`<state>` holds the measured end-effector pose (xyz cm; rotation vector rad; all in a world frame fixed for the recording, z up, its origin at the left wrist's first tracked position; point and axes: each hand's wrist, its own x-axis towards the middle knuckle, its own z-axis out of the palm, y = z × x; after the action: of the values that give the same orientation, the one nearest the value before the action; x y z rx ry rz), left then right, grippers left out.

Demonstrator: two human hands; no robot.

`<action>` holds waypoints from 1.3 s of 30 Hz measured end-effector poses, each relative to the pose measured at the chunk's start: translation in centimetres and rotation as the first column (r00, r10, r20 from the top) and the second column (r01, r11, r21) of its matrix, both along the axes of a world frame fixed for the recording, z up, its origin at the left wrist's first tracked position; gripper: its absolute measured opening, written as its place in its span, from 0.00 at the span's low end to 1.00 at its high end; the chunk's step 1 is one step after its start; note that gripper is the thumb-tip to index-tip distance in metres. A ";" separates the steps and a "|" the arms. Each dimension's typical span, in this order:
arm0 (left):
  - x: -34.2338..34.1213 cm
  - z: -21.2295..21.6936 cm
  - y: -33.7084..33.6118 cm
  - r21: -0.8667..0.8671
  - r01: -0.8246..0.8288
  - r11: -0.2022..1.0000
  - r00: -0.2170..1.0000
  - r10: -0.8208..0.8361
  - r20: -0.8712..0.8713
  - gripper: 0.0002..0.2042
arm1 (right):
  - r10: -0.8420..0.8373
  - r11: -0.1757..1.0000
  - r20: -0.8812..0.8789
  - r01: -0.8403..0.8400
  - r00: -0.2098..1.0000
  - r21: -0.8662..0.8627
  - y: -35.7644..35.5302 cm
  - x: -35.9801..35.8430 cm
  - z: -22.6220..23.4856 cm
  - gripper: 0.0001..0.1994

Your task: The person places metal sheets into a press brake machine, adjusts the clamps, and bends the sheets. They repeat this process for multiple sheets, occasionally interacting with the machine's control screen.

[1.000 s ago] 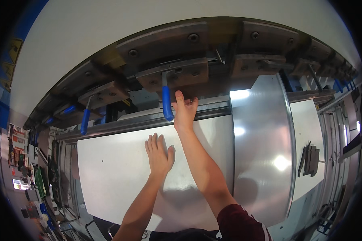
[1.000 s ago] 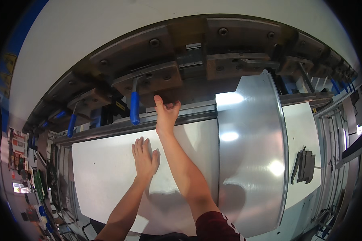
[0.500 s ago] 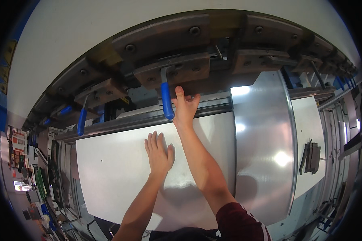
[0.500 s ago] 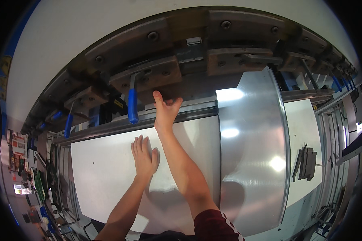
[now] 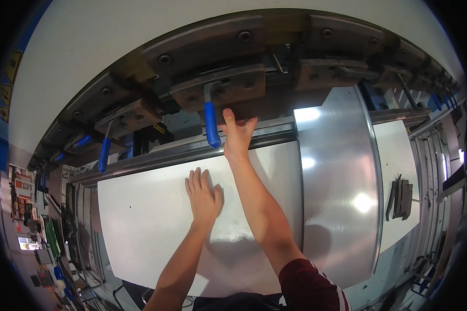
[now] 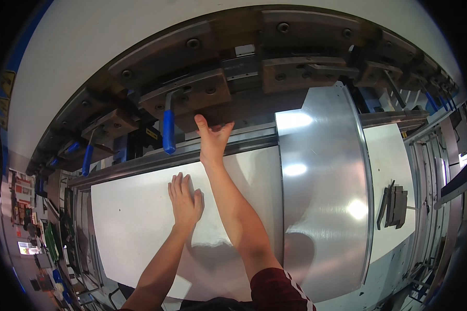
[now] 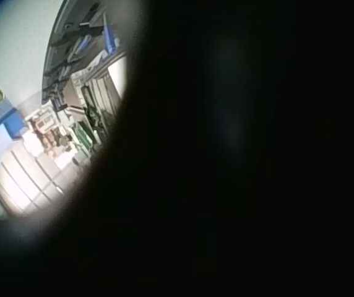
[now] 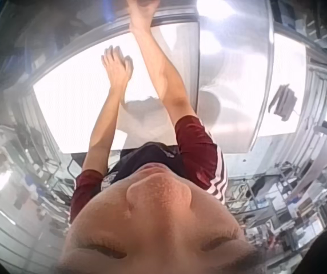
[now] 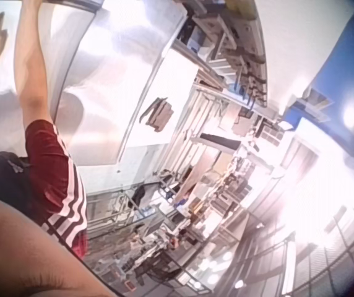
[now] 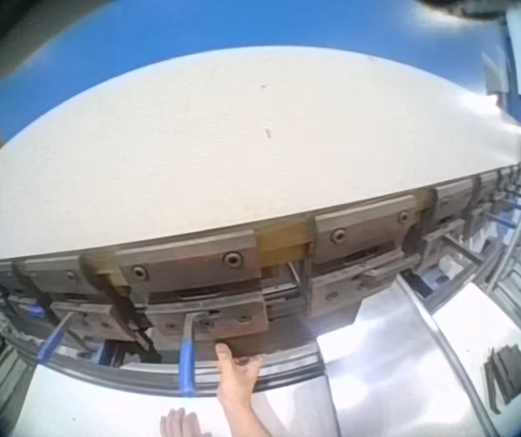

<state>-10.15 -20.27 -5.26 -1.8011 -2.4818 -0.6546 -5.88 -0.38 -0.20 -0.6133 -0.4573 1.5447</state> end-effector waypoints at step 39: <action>-0.2 -0.5 -0.2 0.055 -0.012 0.998 1.000 0.012 0.007 0.28 | 0.059 0.998 -0.033 -0.058 0.998 0.032 1.0 0.1 -1.0 0.38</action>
<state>-10.31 -20.47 -5.72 -1.7668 -2.4513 -0.7227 -5.78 0.61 -1.17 -0.5529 -0.4764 1.5983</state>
